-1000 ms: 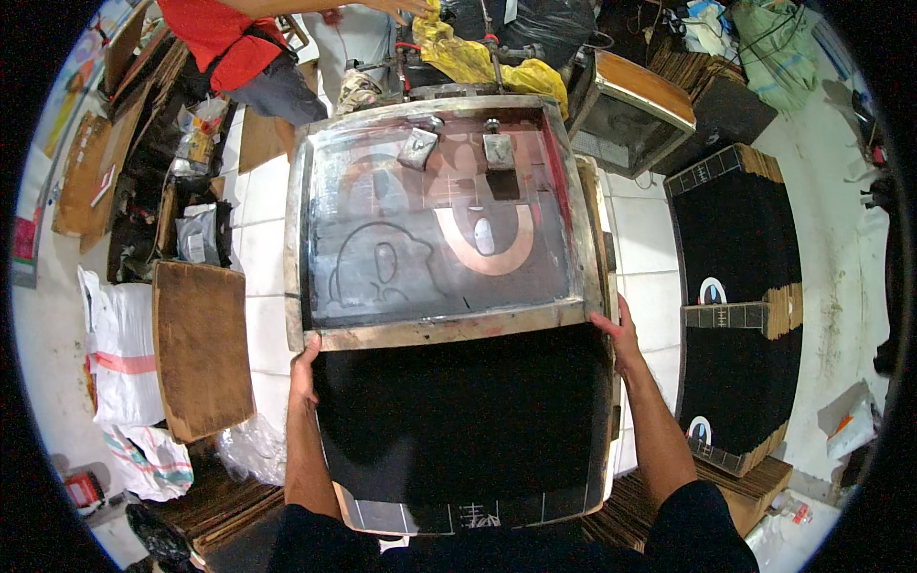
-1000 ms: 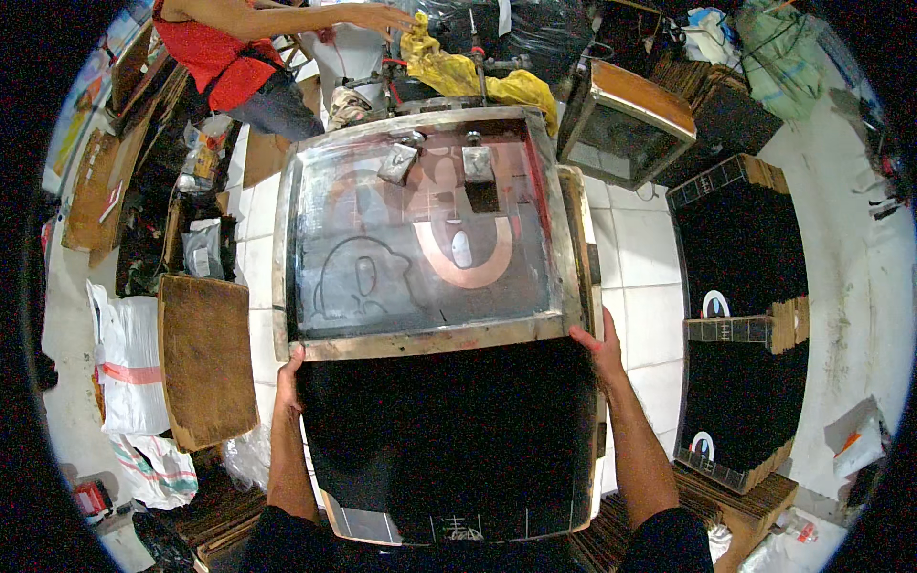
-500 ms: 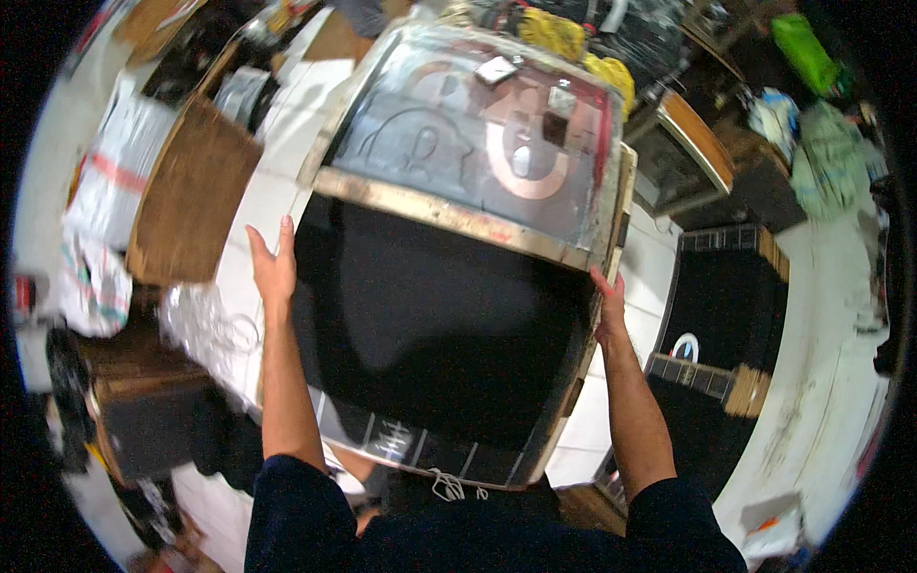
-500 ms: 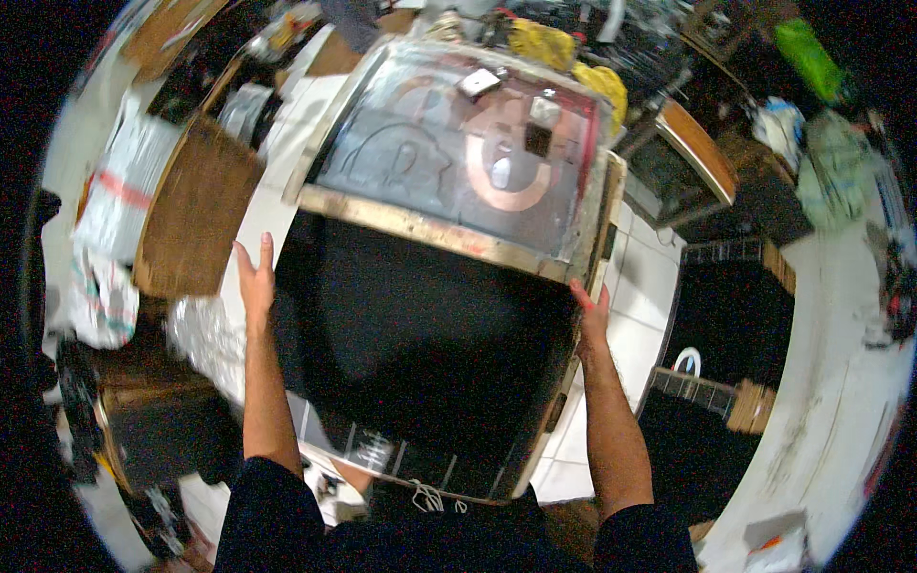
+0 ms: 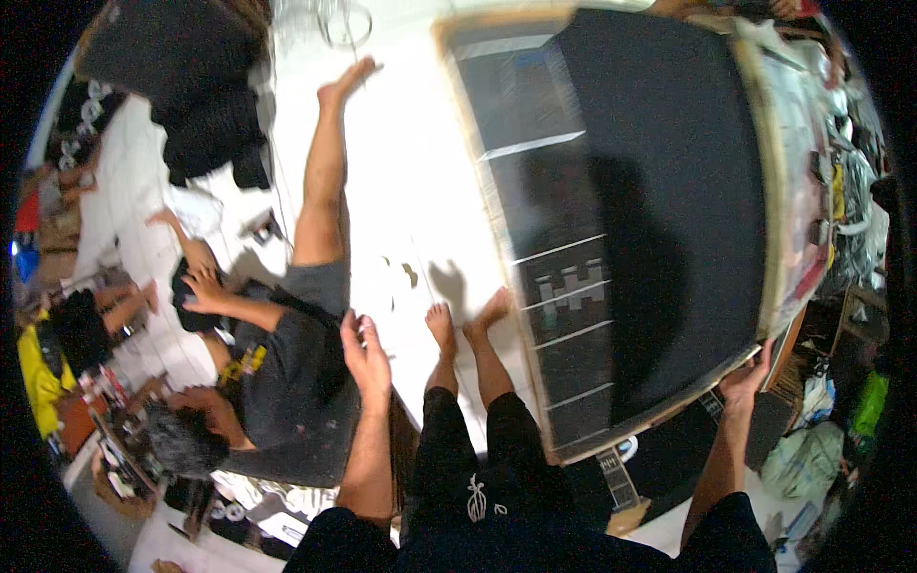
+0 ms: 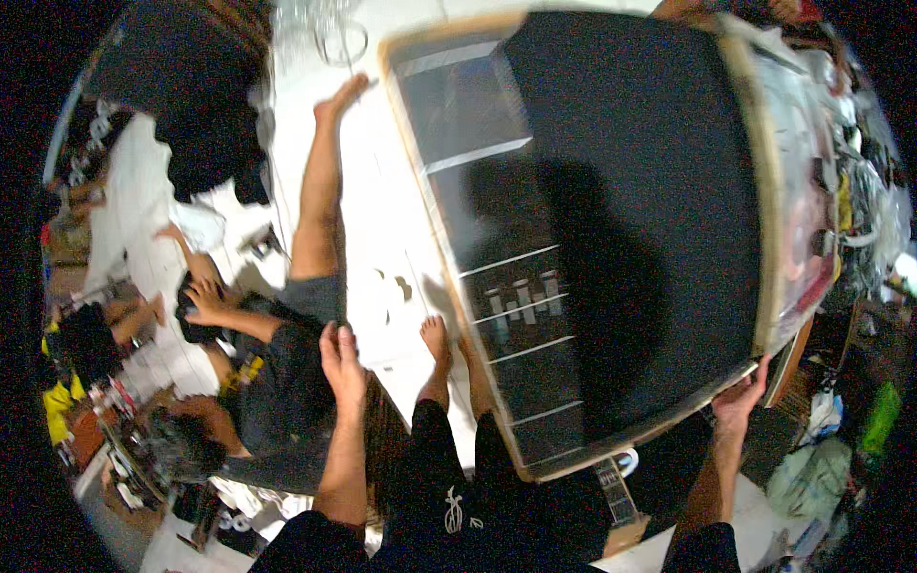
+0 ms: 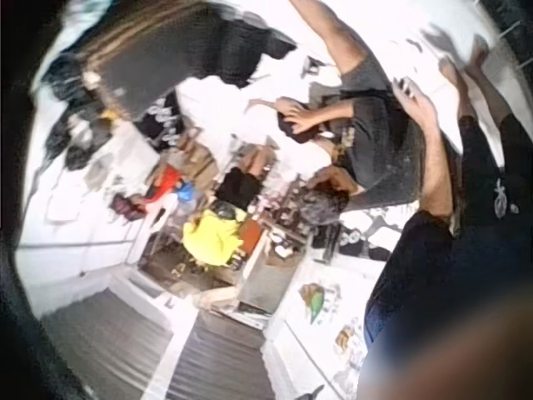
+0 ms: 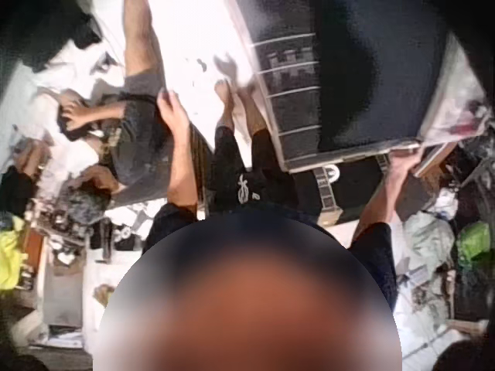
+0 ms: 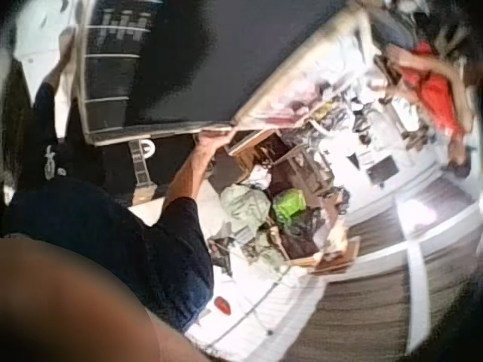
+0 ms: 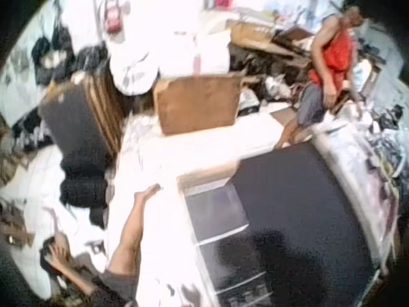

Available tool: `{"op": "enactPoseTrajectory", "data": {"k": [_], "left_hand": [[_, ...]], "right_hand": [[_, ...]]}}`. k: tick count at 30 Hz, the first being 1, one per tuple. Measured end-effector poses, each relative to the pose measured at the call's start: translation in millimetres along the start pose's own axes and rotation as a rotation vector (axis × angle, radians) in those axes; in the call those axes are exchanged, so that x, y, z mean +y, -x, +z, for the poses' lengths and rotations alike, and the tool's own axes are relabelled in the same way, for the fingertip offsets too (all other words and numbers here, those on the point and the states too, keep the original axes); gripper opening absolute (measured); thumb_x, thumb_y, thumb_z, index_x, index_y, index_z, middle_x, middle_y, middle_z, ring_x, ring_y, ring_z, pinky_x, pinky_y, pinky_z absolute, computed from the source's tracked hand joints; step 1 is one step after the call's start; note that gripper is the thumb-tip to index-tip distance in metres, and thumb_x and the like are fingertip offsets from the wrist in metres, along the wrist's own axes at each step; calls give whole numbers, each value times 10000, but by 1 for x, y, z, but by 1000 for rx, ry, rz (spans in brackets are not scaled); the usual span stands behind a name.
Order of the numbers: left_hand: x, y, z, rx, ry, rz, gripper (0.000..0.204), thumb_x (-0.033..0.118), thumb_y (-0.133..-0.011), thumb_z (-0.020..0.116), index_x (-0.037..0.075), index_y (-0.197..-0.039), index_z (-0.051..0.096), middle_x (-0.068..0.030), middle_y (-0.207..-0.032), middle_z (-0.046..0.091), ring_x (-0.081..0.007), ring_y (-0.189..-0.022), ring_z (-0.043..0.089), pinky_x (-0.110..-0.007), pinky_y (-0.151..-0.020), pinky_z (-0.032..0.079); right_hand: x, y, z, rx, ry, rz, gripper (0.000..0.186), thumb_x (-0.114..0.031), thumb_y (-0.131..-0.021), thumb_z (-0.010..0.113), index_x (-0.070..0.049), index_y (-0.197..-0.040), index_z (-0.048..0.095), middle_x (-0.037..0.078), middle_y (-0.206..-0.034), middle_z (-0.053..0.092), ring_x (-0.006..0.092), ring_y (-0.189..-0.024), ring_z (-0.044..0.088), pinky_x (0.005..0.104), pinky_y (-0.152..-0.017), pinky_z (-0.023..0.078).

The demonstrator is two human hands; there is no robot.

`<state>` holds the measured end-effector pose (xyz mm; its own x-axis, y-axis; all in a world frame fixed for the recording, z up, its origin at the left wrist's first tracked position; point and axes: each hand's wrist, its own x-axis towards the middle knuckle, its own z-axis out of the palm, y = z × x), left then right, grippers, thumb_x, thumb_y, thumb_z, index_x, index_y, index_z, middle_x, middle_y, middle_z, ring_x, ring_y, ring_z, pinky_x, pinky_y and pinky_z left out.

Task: The person aligns a screen printing frame over a black mat, secures it with clamps, and uses a squeegee to pull pink ink across the screen. The person then wipes the screen surface by hand to remove excess ink.

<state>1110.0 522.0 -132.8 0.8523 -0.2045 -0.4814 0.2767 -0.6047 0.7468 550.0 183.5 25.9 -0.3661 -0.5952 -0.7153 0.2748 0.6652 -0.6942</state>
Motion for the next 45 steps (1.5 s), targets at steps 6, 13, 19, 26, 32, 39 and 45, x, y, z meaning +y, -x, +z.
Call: {"op": "enactPoseTrajectory", "data": {"k": [6, 13, 19, 26, 32, 39, 45], "left_hand": [[-237, 57, 62, -273, 104, -388, 442, 303, -1015, 600, -45, -1286, 569, -166, -1104, 657, -223, -1006, 613, -337, -886, 496], [-302, 97, 135, -541, 81, -700, 446, 275, -1000, 613, -49, -1302, 565, -122, -945, 685, -175, -889, 649, -305, -759, 497], [-261, 68, 150, -533, 305, -628, 420, 255, -1011, 594, -25, -1322, 560, -142, -1092, 682, -184, -971, 656, -327, -842, 511], [-233, 55, 150, -629, 264, -470, 416, 215, -1027, 564, -34, -1357, 519, -166, -1135, 669, -233, -1062, 651, -364, -941, 512], [-222, 52, 146, -622, 250, -557, 409, 211, -1023, 576, -24, -1354, 526, -161, -1124, 669, -218, -1042, 647, -361, -949, 510], [-262, 62, 150, -602, 165, -552, 355, 188, -996, 622, -22, -1281, 586, -108, -1007, 678, -164, -933, 640, -318, -850, 509], [-304, 67, 128, -599, -26, -395, 352, 215, -996, 595, -28, -1250, 590, -108, -958, 674, -177, -855, 653, -305, -766, 513]], "right_hand": [[24, 17, 28, 181, 289, -306, 661, -610, -858, 659, -117, -1294, 596, 79, -1224, 655, 292, -1113, 613, 470, -970, 486], [436, -66, 86, -61, 872, -369, 506, -464, -892, 619, -101, -1244, 588, 95, -1192, 636, 292, -1115, 594, 463, -984, 468], [733, -148, 125, -371, 1631, -943, 376, -339, -922, 584, -87, -1201, 581, 109, -1164, 619, 293, -1116, 578, 457, -996, 453], [781, -188, 112, -353, 1789, -1176, 231, -193, -957, 544, -71, -1151, 573, 126, -1132, 600, 293, -1117, 559, 450, -1010, 436], [778, -185, 119, -286, 1788, -1314, 181, -102, -934, 490, -74, -1096, 566, 129, -1080, 584, 307, -1103, 554, 451, -1014, 436], [710, -161, 131, -281, 1691, -868, 464, -365, -910, 517, -73, -1266, 569, 134, -1220, 600, 339, -1132, 562, 472, -1011, 447], [162, -3, 107, 92, 388, -249, 838, -702, -790, 573, -43, -1308, 576, 129, -1254, 634, 374, -1095, 596, 507, -968, 477]]}}
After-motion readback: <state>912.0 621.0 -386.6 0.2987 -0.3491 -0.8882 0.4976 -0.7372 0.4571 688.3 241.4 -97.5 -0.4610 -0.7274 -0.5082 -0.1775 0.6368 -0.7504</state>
